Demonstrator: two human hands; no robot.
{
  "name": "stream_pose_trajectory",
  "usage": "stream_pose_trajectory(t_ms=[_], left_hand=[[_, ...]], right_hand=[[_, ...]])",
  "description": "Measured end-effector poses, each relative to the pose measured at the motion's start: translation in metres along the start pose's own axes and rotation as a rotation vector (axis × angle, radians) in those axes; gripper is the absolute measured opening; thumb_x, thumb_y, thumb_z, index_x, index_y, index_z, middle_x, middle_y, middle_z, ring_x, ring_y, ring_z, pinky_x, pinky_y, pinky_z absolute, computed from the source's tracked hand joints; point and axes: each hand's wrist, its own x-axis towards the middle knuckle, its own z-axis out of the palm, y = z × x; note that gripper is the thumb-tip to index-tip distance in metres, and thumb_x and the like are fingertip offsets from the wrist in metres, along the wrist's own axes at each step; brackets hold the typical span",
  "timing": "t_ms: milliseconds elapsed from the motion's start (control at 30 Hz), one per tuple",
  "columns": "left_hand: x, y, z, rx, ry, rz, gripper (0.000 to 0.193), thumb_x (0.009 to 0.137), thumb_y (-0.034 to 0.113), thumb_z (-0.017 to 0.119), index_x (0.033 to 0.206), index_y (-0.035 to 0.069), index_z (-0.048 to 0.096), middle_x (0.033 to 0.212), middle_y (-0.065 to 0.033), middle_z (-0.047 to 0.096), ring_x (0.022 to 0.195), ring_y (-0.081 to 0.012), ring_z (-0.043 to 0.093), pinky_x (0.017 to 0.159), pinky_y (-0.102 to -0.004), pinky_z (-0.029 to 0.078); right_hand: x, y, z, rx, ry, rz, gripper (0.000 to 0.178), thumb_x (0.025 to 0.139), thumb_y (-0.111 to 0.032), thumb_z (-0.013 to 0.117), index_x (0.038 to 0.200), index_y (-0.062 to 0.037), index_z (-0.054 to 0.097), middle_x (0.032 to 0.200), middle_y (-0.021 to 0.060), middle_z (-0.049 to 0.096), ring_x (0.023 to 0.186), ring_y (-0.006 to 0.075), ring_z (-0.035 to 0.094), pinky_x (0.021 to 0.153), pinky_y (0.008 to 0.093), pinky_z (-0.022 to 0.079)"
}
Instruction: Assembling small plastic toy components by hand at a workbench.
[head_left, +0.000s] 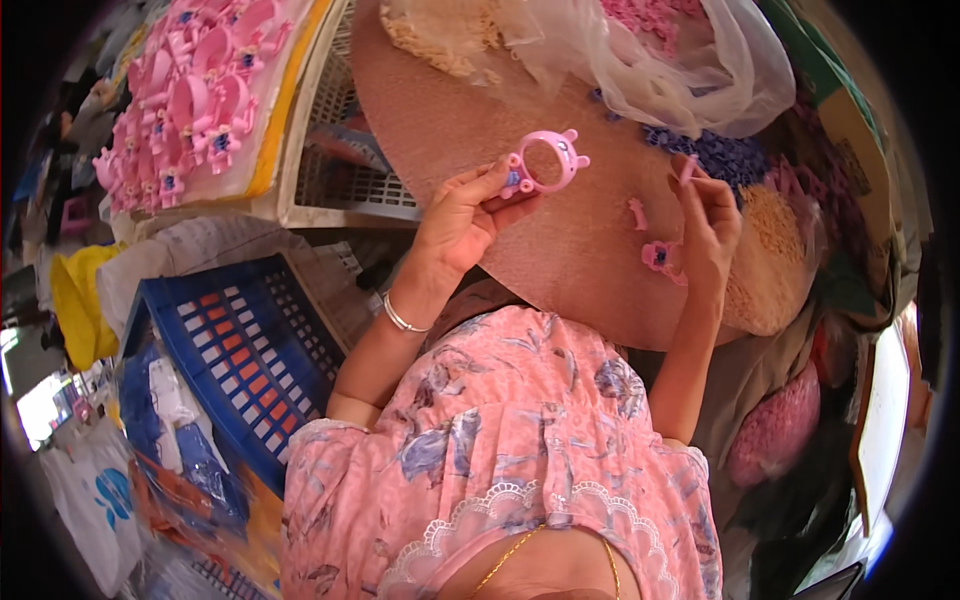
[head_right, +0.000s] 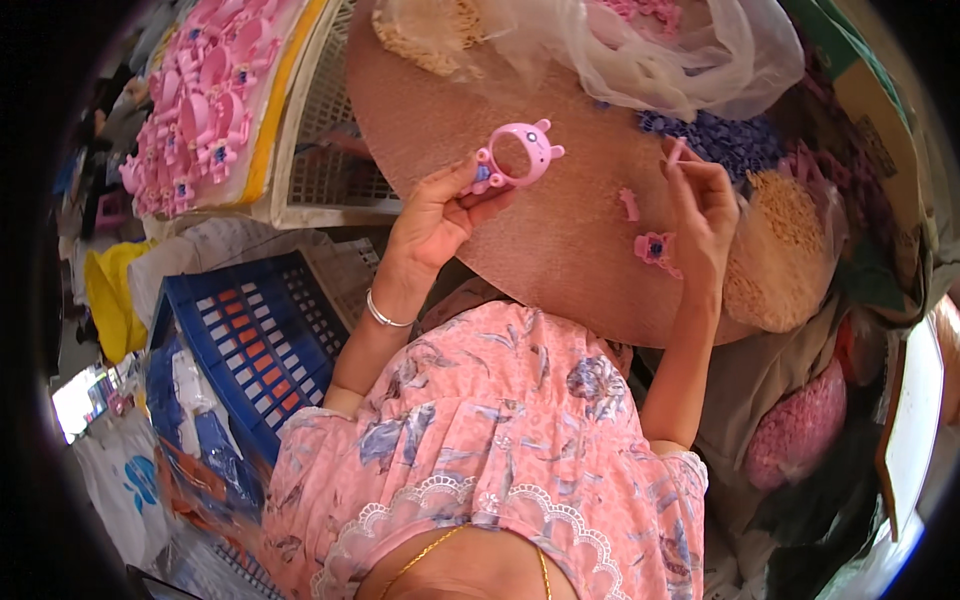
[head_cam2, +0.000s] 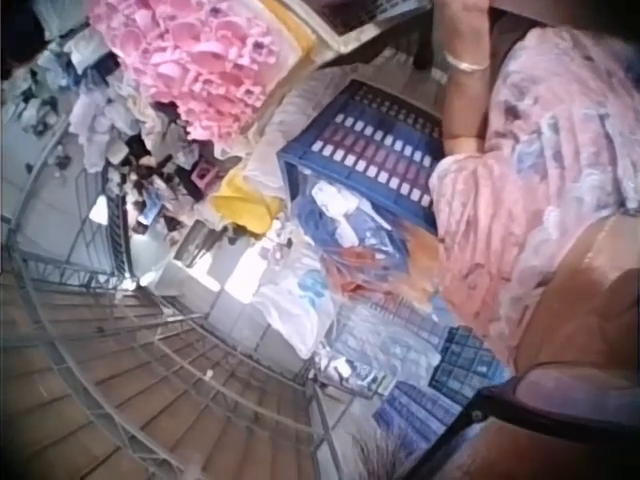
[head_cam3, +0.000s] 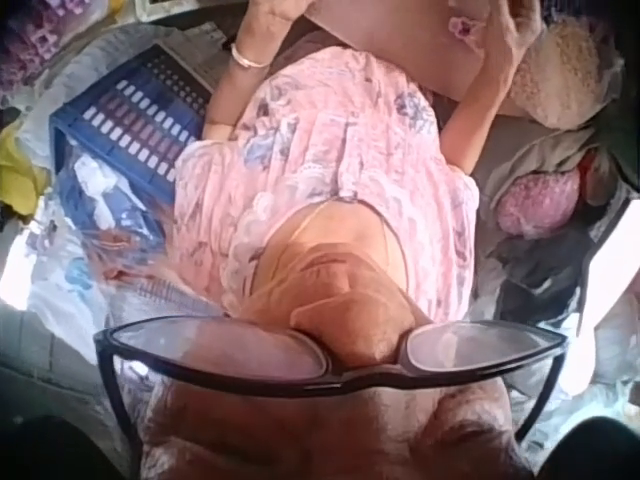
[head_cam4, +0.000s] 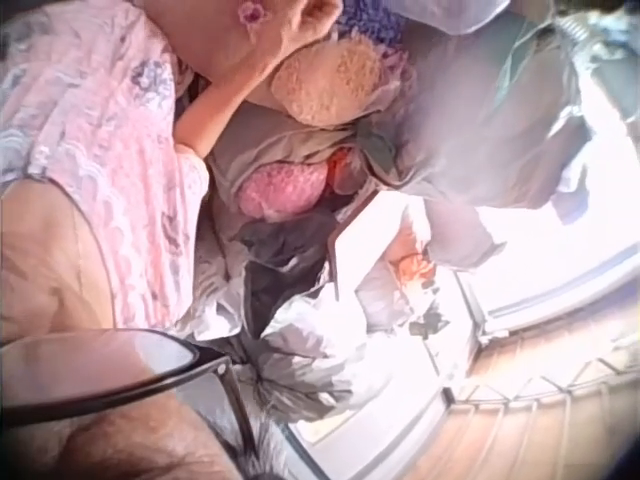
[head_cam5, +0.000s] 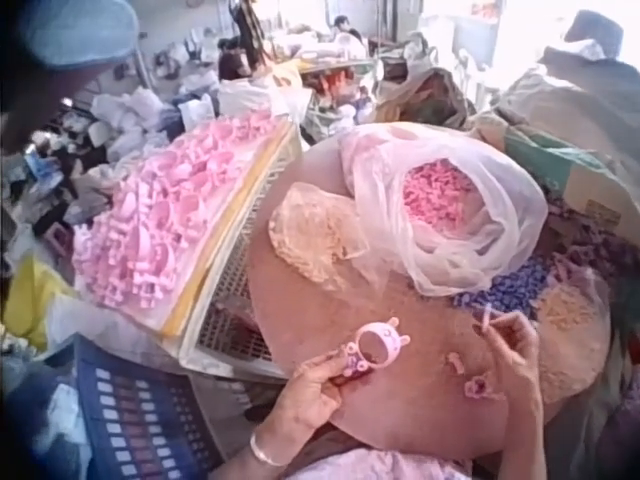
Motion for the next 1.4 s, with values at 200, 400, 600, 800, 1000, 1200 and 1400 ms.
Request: stream_pose_trajectory(t_ms=[200, 400, 600, 800, 1000, 1200, 1400], left_hand=[[0.009, -0.005, -0.004, -0.016, 0.003, 0.065, 0.015, 0.09, 0.013, 0.065, 0.1, 0.001, 0.067, 0.096, -0.0094, 0.068, 0.09, -0.021, 0.067, 0.086, -0.0398, 0.058], [0.014, -0.006, -0.006, -0.035, -0.044, 0.11, 0.012, 0.09, 0.01, 0.064, 0.098, 0.001, 0.068, 0.095, -0.0092, 0.069, 0.09, -0.0209, 0.067, 0.088, -0.0409, 0.057], [0.015, -0.005, -0.008, -0.061, -0.013, 0.094, 0.009, 0.091, 0.007, 0.062, 0.096, 0.001, 0.067, 0.095, -0.0097, 0.069, 0.092, -0.0216, 0.067, 0.091, -0.0412, 0.056], [0.012, -0.008, -0.004, -0.036, -0.022, 0.088, 0.011, 0.091, 0.008, 0.062, 0.098, 0.001, 0.067, 0.095, -0.0095, 0.069, 0.09, -0.0209, 0.067, 0.088, -0.0398, 0.057], [0.007, -0.013, 0.001, 0.005, -0.106, 0.121, 0.017, 0.091, 0.014, 0.064, 0.103, 0.002, 0.067, 0.095, -0.009, 0.069, 0.089, -0.0198, 0.067, 0.084, -0.036, 0.058], [0.008, -0.015, -0.002, 0.034, -0.095, 0.128, 0.019, 0.091, 0.016, 0.064, 0.103, 0.001, 0.067, 0.097, -0.0078, 0.068, 0.089, -0.0186, 0.067, 0.084, -0.0343, 0.057], [0.011, -0.018, 0.0, 0.05, -0.074, 0.137, 0.019, 0.091, 0.015, 0.064, 0.103, 0.001, 0.067, 0.097, -0.0072, 0.068, 0.089, -0.0173, 0.066, 0.082, -0.0335, 0.058]], right_hand=[[-0.018, -0.002, 0.04, 1.059, -0.197, 0.358, 0.01, 0.096, -0.006, 0.052, 0.099, 0.0025, 0.057, 0.139, 0.0244, 0.043, 0.132, 0.0353, 0.041, 0.103, 0.0475, 0.045], [-0.041, 0.024, 0.068, 1.565, -0.295, 0.706, 0.026, 0.097, -0.017, 0.054, 0.106, 0.007, 0.054, 0.137, 0.0243, 0.044, 0.127, 0.0342, 0.044, 0.099, 0.0443, 0.048], [-0.045, -0.002, 0.086, 0.745, -0.203, 0.582, 0.029, 0.094, -0.011, 0.059, 0.117, 0.0055, 0.054, 0.116, 0.0166, 0.059, 0.104, 0.021, 0.06, 0.088, 0.03, 0.054], [-0.056, -0.003, 0.099, 0.151, -0.24, 0.202, 0.023, 0.093, -0.003, 0.059, 0.115, 0.0032, 0.057, 0.097, 0.0092, 0.065, 0.08, 0.0135, 0.066, 0.071, 0.0248, 0.056], [-0.05, -0.013, 0.099, -0.313, -0.351, -0.079, 0.026, 0.095, -0.005, 0.055, 0.12, 0.0011, 0.058, 0.101, 0.0091, 0.063, 0.075, 0.0115, 0.063, 0.069, 0.023, 0.053], [-0.054, -0.024, 0.106, 0.554, -0.197, 0.519, 0.03, 0.098, -0.006, 0.05, 0.127, -0.0006, 0.055, 0.11, 0.0122, 0.062, 0.087, 0.0136, 0.063, 0.077, 0.0234, 0.053], [-0.054, 0.009, 0.078, 0.668, -0.205, 0.478, 0.022, 0.091, 0.005, 0.055, 0.112, 0.0002, 0.06, 0.107, 0.0122, 0.064, 0.091, 0.0157, 0.064, 0.079, 0.0263, 0.055]])
